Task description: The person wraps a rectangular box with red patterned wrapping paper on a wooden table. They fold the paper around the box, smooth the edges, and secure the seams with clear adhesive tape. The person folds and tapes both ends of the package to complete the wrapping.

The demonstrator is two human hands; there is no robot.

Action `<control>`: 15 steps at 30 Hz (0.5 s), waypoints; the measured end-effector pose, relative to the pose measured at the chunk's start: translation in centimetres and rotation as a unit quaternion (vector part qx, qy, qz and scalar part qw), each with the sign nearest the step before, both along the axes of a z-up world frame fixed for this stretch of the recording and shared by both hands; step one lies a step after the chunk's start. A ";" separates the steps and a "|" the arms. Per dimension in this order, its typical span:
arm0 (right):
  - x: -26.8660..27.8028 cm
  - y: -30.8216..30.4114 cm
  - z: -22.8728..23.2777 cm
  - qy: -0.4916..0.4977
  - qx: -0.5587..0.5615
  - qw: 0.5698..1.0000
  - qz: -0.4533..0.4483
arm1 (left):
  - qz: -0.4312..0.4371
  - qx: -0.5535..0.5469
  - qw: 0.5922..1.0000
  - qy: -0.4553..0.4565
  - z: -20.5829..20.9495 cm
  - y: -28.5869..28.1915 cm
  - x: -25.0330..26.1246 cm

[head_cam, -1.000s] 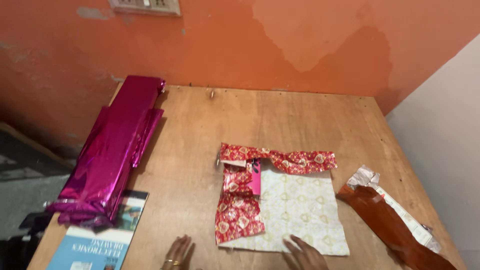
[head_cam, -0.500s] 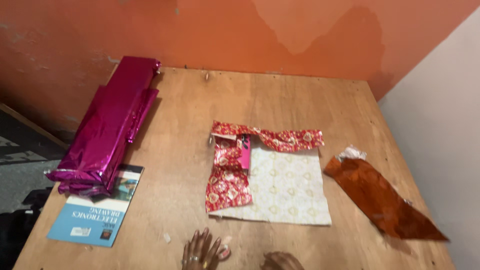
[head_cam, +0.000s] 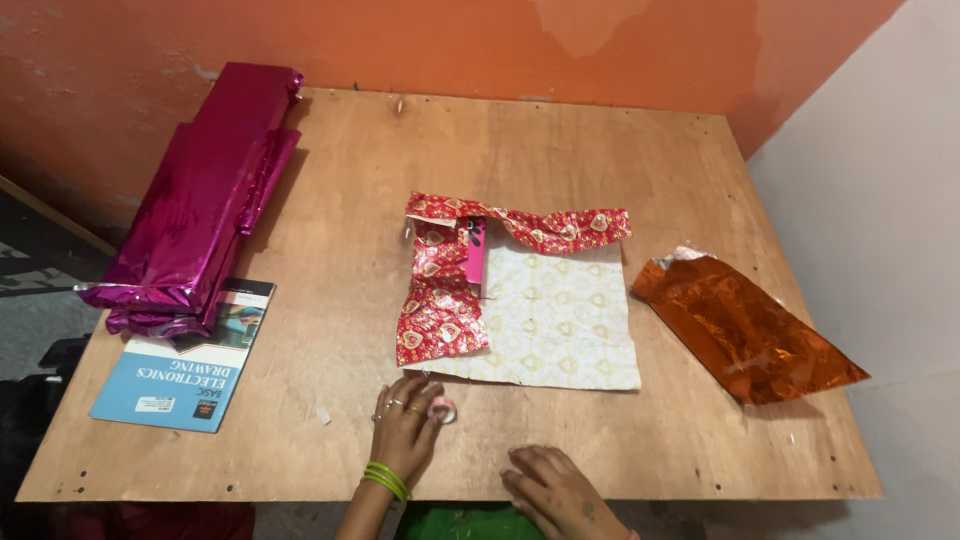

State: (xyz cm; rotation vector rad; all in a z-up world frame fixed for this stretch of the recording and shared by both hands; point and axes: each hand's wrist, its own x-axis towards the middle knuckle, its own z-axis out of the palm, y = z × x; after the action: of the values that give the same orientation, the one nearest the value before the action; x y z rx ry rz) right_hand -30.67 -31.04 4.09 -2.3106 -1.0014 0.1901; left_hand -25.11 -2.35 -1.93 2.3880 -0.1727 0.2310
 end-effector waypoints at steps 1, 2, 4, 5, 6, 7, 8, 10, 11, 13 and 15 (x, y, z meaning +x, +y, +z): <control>-0.2 -0.2 -0.3 -0.005 0.012 1.000 -0.014 | 0.012 -0.013 1.000 -0.014 -0.1 -0.1 -0.1; -0.5 -0.3 -0.6 -0.010 0.023 0.999 -0.028 | 0.024 -0.027 0.999 -0.029 -0.2 -0.2 -0.2; 0.9 -0.8 -1.0 -0.029 0.031 0.998 -0.041 | 0.038 -0.036 0.998 -0.037 -0.3 -0.3 0.9; 1.0 -0.9 -1.2 -0.030 0.027 0.998 -0.042 | 0.048 -0.040 0.997 -0.036 -0.4 -0.2 0.7; 1.2 -1.0 -1.4 -0.031 0.024 0.998 -0.043 | 0.048 -0.035 0.998 -0.033 -0.6 -0.2 0.7; 1.2 -0.9 -1.5 -0.032 0.026 0.998 -0.047 | 0.046 -0.029 0.998 -0.029 -0.8 -0.1 0.6; 1.3 -0.8 -1.6 -0.033 0.028 0.998 -0.051 | 0.045 -0.024 0.998 -0.025 -0.8 -0.2 0.5; 3.3 -0.2 -1.2 -0.052 0.030 0.997 -0.056 | 0.033 -0.017 0.999 -0.037 -0.5 -0.1 1.6; 3.6 0.1 -1.0 -0.055 0.029 0.996 -0.059 | 0.027 -0.014 0.999 -0.036 -0.4 -0.2 1.3; 4.0 1.0 -0.5 -0.054 0.032 0.996 -0.064 | 0.023 -0.018 0.999 -0.014 -0.2 0.0 1.4; 5.5 2.3 0.2 -0.058 0.044 0.995 -0.070 | 0.003 -0.019 1.000 0.002 0.2 0.3 1.9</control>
State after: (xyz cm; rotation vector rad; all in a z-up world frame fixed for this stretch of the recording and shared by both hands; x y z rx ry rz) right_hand -25.13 -28.72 4.31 -2.3208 -0.8810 -0.0444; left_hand -23.25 -2.07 -1.71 2.3516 -0.1575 0.2302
